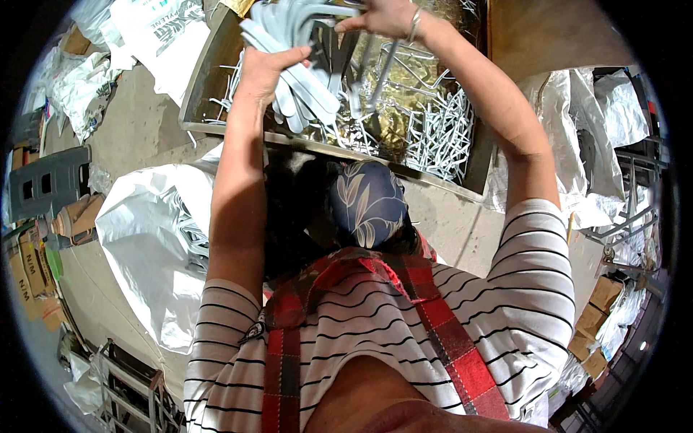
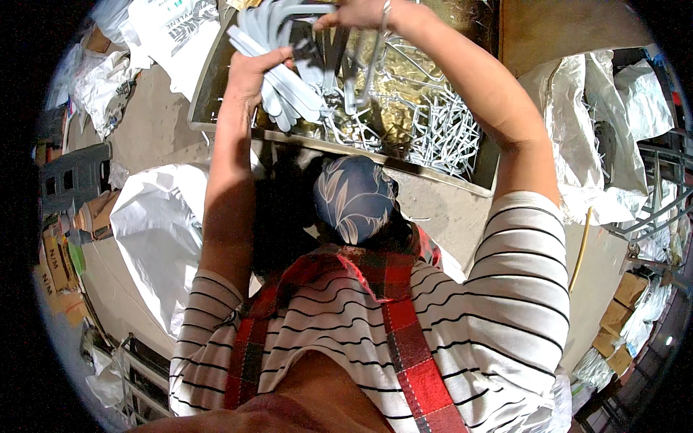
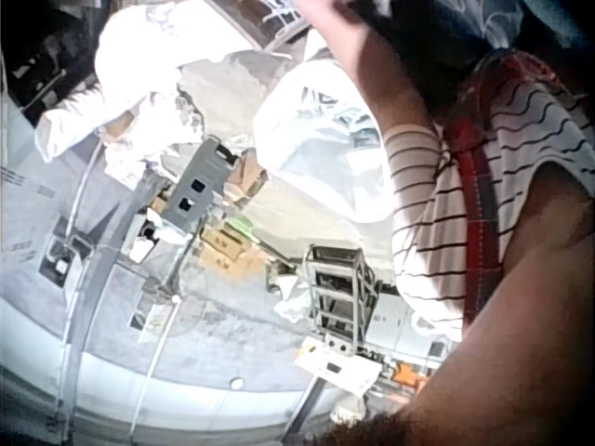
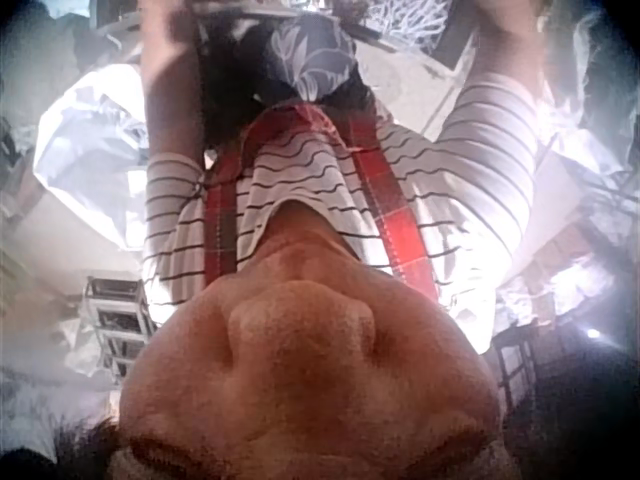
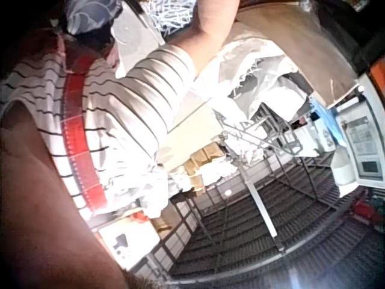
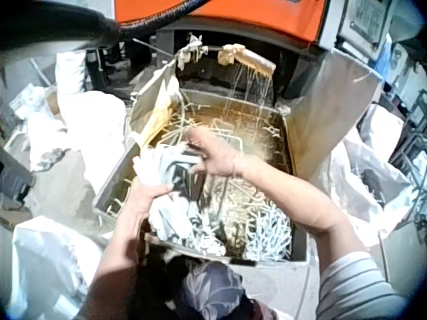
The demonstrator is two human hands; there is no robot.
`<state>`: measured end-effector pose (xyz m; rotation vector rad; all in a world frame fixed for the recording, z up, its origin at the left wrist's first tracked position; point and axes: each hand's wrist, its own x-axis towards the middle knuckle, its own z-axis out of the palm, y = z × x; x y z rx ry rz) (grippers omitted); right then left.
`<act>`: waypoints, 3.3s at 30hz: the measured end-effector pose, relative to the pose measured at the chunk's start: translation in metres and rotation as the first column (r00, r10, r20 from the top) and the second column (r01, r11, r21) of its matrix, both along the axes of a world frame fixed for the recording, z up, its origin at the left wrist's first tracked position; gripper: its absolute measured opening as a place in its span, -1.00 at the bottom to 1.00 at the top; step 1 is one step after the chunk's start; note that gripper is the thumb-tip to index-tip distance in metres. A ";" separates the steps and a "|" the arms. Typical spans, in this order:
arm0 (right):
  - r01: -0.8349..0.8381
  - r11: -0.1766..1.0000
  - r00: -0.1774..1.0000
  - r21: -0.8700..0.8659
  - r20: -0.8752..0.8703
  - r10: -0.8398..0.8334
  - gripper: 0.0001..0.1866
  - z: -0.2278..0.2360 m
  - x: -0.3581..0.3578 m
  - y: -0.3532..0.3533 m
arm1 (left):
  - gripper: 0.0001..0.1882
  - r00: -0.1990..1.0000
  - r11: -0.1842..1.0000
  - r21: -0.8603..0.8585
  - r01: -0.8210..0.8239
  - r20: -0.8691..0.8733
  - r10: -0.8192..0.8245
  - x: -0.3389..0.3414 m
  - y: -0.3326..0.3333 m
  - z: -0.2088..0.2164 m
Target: The person sorts white plastic hangers from a large pile in a wooden bin. They pick up hangers, separate them, and place them into a white sack on the floor. The process involves repetitive picking and placing of the hangers.
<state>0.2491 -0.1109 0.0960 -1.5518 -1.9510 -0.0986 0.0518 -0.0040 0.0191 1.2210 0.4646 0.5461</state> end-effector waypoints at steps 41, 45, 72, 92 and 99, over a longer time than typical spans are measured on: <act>0.715 0.609 0.424 -0.344 -0.480 -0.768 -0.64 -0.077 -0.041 0.029 | -0.76 0.974 0.913 -0.406 0.040 0.220 0.055 0.005 -0.006 -0.001; 0.637 0.747 0.530 -0.189 -0.597 -0.603 -0.44 -0.095 -0.076 0.059 | -0.78 0.998 0.963 -0.268 -0.039 0.042 0.052 0.006 -0.016 -0.002; 0.295 0.624 0.890 -0.724 0.445 0.095 -0.75 -0.015 -0.100 -0.067 | -0.72 0.774 0.790 -0.356 -0.499 0.228 0.591 -0.012 0.047 -0.021; 0.105 0.550 0.994 -0.828 0.071 -0.083 -0.71 -0.024 -0.101 -0.021 | -0.72 0.794 0.726 -0.614 -0.309 0.253 0.553 0.004 0.022 -0.011; 0.520 0.633 0.854 -0.573 0.372 -0.365 -0.09 -0.042 -0.016 -0.061 | -0.68 0.856 0.863 -0.367 -0.347 0.252 0.451 -0.002 0.024 -0.005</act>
